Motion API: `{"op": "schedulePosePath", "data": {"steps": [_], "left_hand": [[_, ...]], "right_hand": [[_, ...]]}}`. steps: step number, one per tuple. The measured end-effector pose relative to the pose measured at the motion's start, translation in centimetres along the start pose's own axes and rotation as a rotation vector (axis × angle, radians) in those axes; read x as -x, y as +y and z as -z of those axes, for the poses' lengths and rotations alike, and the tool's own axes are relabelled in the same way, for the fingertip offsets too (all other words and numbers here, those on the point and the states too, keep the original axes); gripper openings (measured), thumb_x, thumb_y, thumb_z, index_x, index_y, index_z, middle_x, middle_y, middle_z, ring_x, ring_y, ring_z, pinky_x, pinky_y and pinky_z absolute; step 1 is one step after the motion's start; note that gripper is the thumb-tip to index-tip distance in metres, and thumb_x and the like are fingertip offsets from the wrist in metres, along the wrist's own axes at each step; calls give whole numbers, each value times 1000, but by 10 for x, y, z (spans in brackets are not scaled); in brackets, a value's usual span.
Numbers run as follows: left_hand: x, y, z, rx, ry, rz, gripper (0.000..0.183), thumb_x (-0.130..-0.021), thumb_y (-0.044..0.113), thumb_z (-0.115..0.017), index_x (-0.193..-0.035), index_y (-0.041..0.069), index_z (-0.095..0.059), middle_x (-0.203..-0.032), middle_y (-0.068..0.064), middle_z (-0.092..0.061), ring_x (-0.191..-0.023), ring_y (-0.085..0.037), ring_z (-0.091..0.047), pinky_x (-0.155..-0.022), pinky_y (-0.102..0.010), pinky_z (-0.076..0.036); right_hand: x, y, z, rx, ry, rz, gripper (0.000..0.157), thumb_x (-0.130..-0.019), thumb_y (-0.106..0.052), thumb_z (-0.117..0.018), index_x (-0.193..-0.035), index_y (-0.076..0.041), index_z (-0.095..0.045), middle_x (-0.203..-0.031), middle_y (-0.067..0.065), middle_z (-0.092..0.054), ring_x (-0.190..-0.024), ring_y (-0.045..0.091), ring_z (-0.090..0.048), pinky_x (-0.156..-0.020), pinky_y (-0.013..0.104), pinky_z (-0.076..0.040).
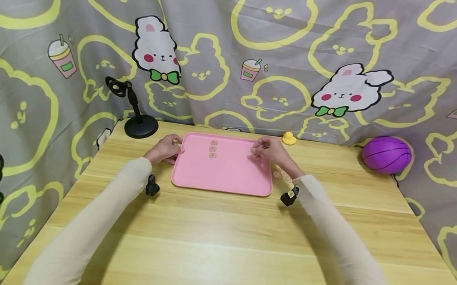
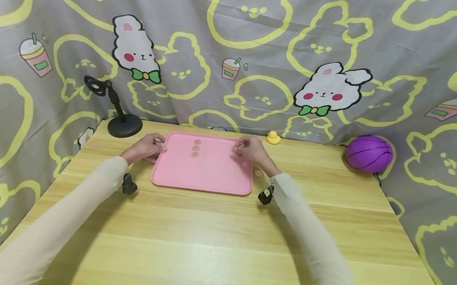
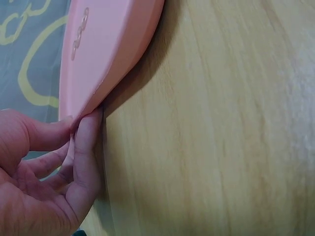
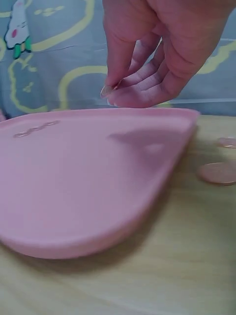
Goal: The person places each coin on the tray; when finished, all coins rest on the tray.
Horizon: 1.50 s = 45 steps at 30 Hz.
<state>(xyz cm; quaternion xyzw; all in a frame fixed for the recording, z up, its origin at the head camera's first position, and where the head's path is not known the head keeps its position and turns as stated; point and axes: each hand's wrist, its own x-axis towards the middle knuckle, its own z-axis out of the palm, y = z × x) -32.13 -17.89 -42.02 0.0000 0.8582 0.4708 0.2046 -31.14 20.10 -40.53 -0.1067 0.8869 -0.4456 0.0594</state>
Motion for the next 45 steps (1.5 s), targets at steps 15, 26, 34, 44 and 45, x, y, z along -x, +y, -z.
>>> {"op": "schedulePosePath", "data": {"steps": [15, 26, 34, 44, 45], "left_hand": [[0, -2, 1, -9, 2, -12, 50, -104, 10, -56, -149, -4, -39, -105, -15, -60, -75, -12, -65, -63, -27, -61], [-1, -3, 0, 6, 4, -17, 49, -104, 9, -55, -149, -4, -40, -107, -14, -59, -76, -10, -65, -65, -27, -61], [0, -3, -1, 3, -2, -21, 49, -105, 10, -55, -149, -4, -40, -109, -16, -60, -78, -12, -66, -66, -28, -63], [0, -2, -1, -17, 2, -33, 47, -105, 10, -54, -148, -5, -40, -107, -17, -61, -77, -13, -65, -65, -28, -62], [0, -2, -1, -18, 2, -31, 47, -106, 10, -54, -148, -5, -40, -108, -18, -60, -78, -13, -65, -65, -28, -62]], "right_hand": [[-11, -25, -67, -276, -185, -57, 13, -97, 6, -68, -107, 14, -68, -95, 27, -75, -72, 22, -76, -72, 36, -66], [-15, -41, -92, -359, -201, -117, 11, -98, 6, -66, -103, 15, -67, -92, 30, -74, -65, 21, -75, -71, 37, -66], [-18, -48, -100, -355, -209, -166, 12, -98, 6, -65, -105, 15, -68, -94, 30, -75, -62, 18, -73, -69, 34, -66], [-19, -51, -108, -224, -183, -151, 9, -96, 1, -71, -93, 9, -73, -93, 21, -78, -58, 11, -68, -61, 26, -62], [-19, -52, -108, -208, -187, -149, 9, -96, 1, -71, -92, 9, -73, -93, 21, -78, -58, 10, -68, -60, 25, -62]]}}
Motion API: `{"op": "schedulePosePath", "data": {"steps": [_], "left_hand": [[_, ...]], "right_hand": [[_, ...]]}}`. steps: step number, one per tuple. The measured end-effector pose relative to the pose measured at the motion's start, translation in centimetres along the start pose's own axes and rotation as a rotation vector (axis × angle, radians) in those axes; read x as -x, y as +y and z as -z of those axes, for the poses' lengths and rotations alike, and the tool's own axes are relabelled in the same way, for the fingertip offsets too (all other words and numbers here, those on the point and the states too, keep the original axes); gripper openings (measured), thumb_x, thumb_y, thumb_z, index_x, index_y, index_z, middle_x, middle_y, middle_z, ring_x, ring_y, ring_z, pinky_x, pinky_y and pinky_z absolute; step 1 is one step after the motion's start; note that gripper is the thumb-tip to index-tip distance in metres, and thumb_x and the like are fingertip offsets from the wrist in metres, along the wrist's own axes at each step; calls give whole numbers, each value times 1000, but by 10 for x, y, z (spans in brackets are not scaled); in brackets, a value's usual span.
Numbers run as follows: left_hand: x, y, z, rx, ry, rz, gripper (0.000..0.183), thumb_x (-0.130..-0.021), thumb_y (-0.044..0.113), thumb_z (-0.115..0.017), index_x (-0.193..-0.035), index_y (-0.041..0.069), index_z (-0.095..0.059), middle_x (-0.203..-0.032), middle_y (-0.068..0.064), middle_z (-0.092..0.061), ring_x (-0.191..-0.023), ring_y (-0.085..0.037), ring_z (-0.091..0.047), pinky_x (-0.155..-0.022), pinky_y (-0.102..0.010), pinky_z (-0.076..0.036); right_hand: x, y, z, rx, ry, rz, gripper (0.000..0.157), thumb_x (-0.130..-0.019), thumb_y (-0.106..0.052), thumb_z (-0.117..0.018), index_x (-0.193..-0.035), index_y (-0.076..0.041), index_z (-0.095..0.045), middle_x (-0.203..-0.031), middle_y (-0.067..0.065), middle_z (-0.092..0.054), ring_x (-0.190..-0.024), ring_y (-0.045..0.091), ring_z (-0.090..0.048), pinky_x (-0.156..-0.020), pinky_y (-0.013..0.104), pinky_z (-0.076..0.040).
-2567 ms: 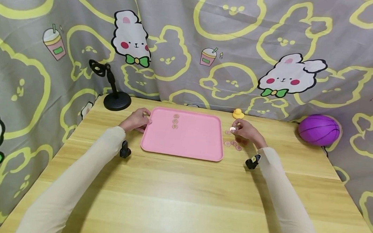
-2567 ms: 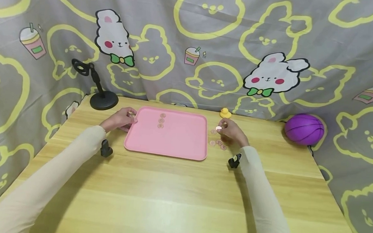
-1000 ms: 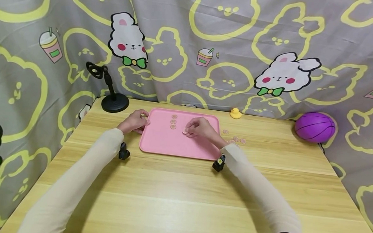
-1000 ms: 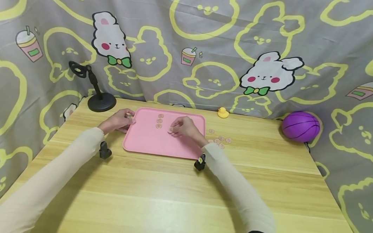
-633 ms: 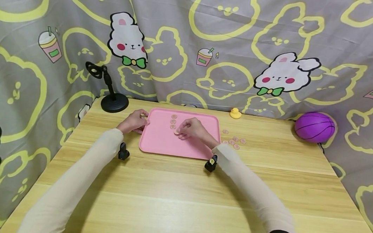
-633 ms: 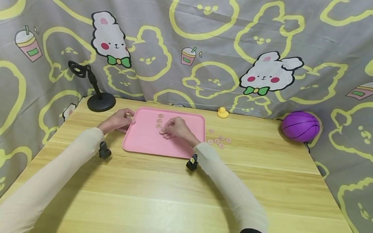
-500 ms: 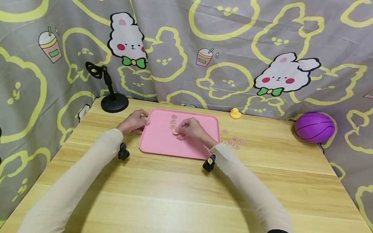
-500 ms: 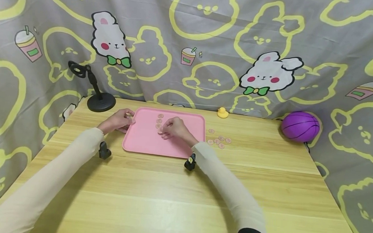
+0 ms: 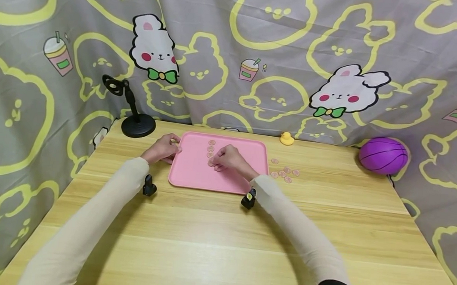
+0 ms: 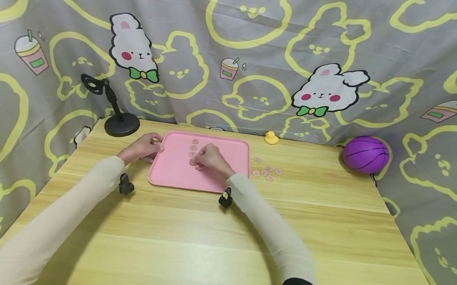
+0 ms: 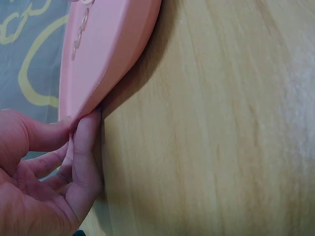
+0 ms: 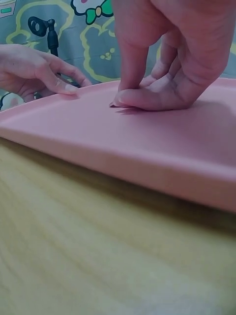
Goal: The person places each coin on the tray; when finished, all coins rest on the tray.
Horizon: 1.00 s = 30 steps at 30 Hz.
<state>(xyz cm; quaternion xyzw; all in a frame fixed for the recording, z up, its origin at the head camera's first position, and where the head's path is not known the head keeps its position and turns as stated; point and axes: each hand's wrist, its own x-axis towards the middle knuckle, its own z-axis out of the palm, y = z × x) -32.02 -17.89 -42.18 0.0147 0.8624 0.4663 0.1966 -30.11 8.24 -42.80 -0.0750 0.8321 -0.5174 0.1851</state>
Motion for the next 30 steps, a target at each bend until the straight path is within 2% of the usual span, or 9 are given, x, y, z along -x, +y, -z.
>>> {"op": "schedulePosePath", "data": {"steps": [7, 14, 24, 30], "left_hand": [[1, 2, -1, 5, -7, 10, 49, -105, 10, -54, -149, -4, -39, -108, -17, -59, -80, -14, -65, -65, -28, -61], [-1, 4, 0, 0, -3, 8, 49, -105, 10, -54, -149, -4, -39, -109, -18, -59, -80, -14, -65, -66, -28, -61], [0, 5, -1, -3, -5, 15, 48, -106, 11, -53, -149, -4, -39, -108, -17, -59, -79, -13, -65, -65, -27, -61], [2, 2, -1, -16, -4, 18, 48, -105, 10, -52, -149, -5, -39, -106, -16, -58, -76, -13, -65, -63, -26, -60]], "right_hand": [[1, -5, 0, 82, -9, -25, 11, -96, 2, -69, -86, 7, -72, -91, 20, -79, -57, 10, -66, -61, 24, -62], [-1, -6, -1, 142, -26, -25, 21, -96, -3, -71, -76, 3, -69, -85, 14, -79, -60, 11, -66, -61, 24, -61], [-6, -9, 2, 224, -47, -65, 21, -97, -4, -71, -77, 1, -71, -73, 8, -75, -58, 11, -66, -62, 25, -61], [-4, -7, -2, 238, -47, -32, 21, -98, -6, -71, -78, 1, -72, -66, 5, -69, -56, 11, -65, -61, 25, -61]]}}
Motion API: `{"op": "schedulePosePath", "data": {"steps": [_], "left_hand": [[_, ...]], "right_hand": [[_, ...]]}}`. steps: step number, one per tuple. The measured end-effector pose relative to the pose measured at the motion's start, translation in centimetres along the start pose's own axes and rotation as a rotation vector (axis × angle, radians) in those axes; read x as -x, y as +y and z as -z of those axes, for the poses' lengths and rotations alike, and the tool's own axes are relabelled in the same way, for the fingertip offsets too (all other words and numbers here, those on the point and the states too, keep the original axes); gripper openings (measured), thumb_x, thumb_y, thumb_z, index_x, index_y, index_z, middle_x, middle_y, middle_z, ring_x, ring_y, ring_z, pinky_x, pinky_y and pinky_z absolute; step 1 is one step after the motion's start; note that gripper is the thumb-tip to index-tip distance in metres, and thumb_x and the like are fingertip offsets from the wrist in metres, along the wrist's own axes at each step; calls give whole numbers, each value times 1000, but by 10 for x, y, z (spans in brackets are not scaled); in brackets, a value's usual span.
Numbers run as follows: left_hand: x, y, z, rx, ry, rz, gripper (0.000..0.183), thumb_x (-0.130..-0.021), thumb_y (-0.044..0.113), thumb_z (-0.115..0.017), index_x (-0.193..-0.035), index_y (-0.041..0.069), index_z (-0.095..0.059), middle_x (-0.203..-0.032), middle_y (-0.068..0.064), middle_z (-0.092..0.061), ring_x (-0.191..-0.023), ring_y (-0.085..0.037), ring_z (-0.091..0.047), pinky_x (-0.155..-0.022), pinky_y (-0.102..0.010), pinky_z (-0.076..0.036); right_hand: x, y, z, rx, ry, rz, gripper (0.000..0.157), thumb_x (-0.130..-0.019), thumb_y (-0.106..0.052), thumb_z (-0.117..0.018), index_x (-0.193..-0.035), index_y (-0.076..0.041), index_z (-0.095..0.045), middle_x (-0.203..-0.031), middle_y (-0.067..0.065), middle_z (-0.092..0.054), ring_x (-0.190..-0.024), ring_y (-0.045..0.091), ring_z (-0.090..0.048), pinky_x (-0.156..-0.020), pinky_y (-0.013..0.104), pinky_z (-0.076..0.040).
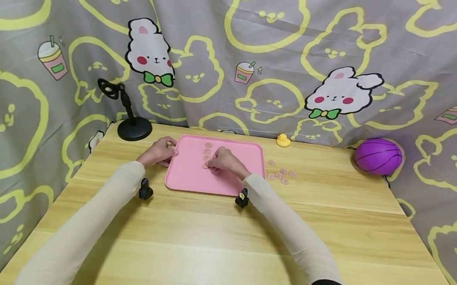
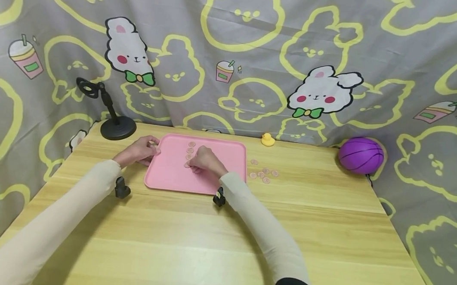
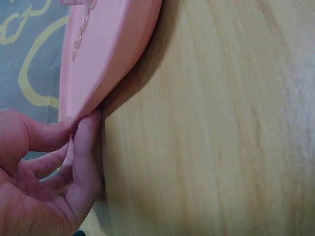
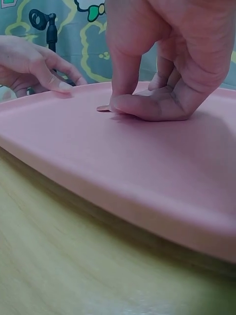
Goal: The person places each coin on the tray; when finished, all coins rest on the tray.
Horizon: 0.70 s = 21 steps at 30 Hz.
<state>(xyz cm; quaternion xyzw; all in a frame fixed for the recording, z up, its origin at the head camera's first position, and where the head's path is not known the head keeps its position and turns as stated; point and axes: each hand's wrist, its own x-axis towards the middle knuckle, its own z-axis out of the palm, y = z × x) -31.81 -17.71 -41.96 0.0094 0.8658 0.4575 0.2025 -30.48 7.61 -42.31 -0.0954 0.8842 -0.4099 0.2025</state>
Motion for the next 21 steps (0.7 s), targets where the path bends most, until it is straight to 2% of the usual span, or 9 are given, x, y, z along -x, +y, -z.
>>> {"op": "schedulePosePath", "data": {"steps": [5, 11, 16, 21], "left_hand": [[0, -1, -1, -2, -4, -2, 48, -104, 10, -53, -148, -4, -39, -107, -16, -58, -76, -13, -65, -63, -26, -60], [2, -2, 2, 11, -12, -10, 49, -105, 10, -53, -148, -6, -38, -108, -18, -59, -78, -14, -66, -64, -28, -61], [4, -1, 3, 14, -8, -5, 47, -106, 10, -53, -148, -6, -38, -108, -18, -59, -77, -14, -65, -64, -28, -61], [2, 0, 2, 11, -5, -5, 47, -106, 10, -53, -147, -6, -40, -107, -18, -60, -78, -15, -65, -65, -28, -62]], "right_hand": [[3, 2, -1, -31, 16, 1, 25, -99, -9, -71, -76, 0, -69, -65, 4, -69, -56, 11, -65, -60, 25, -61], [5, 2, 5, -128, -20, -2, 25, -103, -14, -68, -84, 3, -69, -72, 9, -71, -58, 13, -66, -61, 26, -62], [12, 5, 16, -167, -40, 27, 23, -105, -11, -63, -94, 8, -69, -82, 16, -74, -62, 15, -69, -65, 30, -64], [24, 17, 34, -192, -20, 70, 22, -105, -8, -61, -101, 12, -69, -91, 24, -75, -68, 18, -72, -69, 32, -64]]}}
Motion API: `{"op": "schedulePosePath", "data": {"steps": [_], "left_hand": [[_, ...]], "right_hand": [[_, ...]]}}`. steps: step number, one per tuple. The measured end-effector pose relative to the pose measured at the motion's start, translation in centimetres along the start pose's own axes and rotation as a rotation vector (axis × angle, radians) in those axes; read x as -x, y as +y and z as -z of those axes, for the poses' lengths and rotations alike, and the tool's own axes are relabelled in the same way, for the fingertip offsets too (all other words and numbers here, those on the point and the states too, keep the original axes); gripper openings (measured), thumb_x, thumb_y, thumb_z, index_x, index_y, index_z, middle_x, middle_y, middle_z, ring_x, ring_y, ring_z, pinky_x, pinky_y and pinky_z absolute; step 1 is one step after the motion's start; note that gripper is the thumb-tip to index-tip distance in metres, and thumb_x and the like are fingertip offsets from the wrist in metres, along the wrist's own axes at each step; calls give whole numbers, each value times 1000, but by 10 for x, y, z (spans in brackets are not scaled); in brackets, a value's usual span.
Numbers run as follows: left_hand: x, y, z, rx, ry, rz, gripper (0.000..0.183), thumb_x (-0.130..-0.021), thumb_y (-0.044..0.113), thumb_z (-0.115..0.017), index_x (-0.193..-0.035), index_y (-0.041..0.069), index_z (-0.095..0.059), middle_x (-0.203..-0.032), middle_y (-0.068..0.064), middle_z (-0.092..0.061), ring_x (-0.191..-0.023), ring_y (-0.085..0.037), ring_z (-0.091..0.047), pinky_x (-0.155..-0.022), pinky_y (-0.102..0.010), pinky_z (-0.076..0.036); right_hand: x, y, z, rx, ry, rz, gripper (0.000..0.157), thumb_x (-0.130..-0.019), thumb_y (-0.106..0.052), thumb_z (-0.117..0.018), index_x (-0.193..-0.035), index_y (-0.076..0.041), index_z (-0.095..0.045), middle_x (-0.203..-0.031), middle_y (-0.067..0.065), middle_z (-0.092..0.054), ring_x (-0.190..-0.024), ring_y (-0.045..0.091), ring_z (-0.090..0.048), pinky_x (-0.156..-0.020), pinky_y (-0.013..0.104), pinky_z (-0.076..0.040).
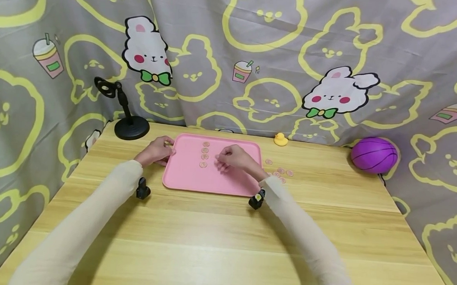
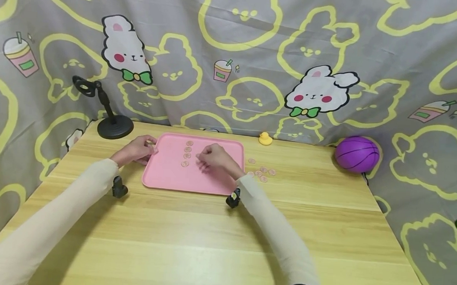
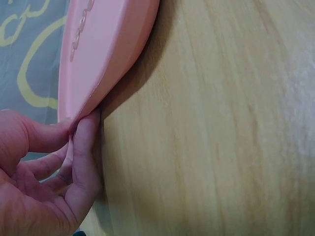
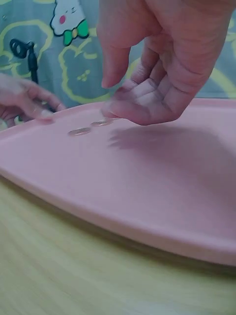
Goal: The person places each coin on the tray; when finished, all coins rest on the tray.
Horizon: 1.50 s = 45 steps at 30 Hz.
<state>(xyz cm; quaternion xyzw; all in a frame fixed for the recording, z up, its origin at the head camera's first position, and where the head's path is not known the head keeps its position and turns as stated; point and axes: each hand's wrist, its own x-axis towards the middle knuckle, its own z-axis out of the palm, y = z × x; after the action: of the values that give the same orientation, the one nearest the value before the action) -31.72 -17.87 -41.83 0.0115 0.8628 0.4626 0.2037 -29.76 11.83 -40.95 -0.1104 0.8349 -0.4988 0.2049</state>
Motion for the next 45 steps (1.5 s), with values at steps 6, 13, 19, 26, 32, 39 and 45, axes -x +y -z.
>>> {"op": "schedulePosePath", "data": {"steps": [6, 13, 19, 26, 32, 39, 45], "left_hand": [[-4, 2, 1, -16, -4, 13, 50, -104, 10, -56, -148, -7, -40, -104, -18, -66, -78, -15, -67, -65, -30, -63], [1, 10, 4, -18, 3, 2, 50, -102, 6, -55, -148, -11, -43, -104, -21, -70, -78, -19, -71, -68, -36, -65], [5, 11, 5, -21, -9, -13, 49, -100, 2, -52, -146, -13, -44, -104, -22, -70, -78, -20, -71, -68, -35, -65], [3, 10, 5, -35, -8, -35, 47, -98, 1, -50, -143, -14, -45, -94, -19, -69, -71, -18, -69, -64, -33, -64], [4, 11, 4, 11, -57, -2, 49, -100, 1, -53, -145, -12, -41, -97, -19, -68, -75, -19, -69, -66, -34, -64], [5, 13, 3, 15, -69, -26, 48, -100, 1, -52, -145, -13, -41, -96, -19, -68, -75, -20, -70, -64, -35, -65], [8, 12, 3, 9, -111, -17, 51, -101, 0, -51, -147, -13, -36, -98, -21, -66, -79, -22, -70, -65, -38, -65]], "right_hand": [[18, 7, 27, 79, 64, 26, 19, -105, -9, -62, -103, 9, -68, -91, 23, -76, -72, 23, -74, -70, 34, -64], [37, 20, 71, 212, 202, 34, 19, -105, -10, -62, -112, 7, -67, -95, 24, -73, -83, 36, -72, -74, 44, -63], [48, 44, 107, 227, 289, -5, 18, -103, -5, -60, -114, 9, -65, -95, 25, -70, -82, 35, -71, -71, 40, -63], [58, 70, 128, 302, 324, -27, 25, -100, -1, -59, -120, 12, -64, -108, 31, -68, -87, 31, -68, -71, 29, -57], [55, 91, 133, 252, 191, -123, 33, -101, -13, -69, -124, 8, -62, -101, 15, -67, -88, 21, -61, -72, 24, -49], [53, 101, 138, 140, 94, -108, 37, -101, -15, -71, -127, 5, -55, -91, 3, -54, -76, 12, -49, -67, 22, -43], [53, 105, 130, 100, 24, -13, 24, -104, -5, -61, -121, 7, -49, -79, 5, -47, -55, 10, -50, -50, 22, -43]]}}
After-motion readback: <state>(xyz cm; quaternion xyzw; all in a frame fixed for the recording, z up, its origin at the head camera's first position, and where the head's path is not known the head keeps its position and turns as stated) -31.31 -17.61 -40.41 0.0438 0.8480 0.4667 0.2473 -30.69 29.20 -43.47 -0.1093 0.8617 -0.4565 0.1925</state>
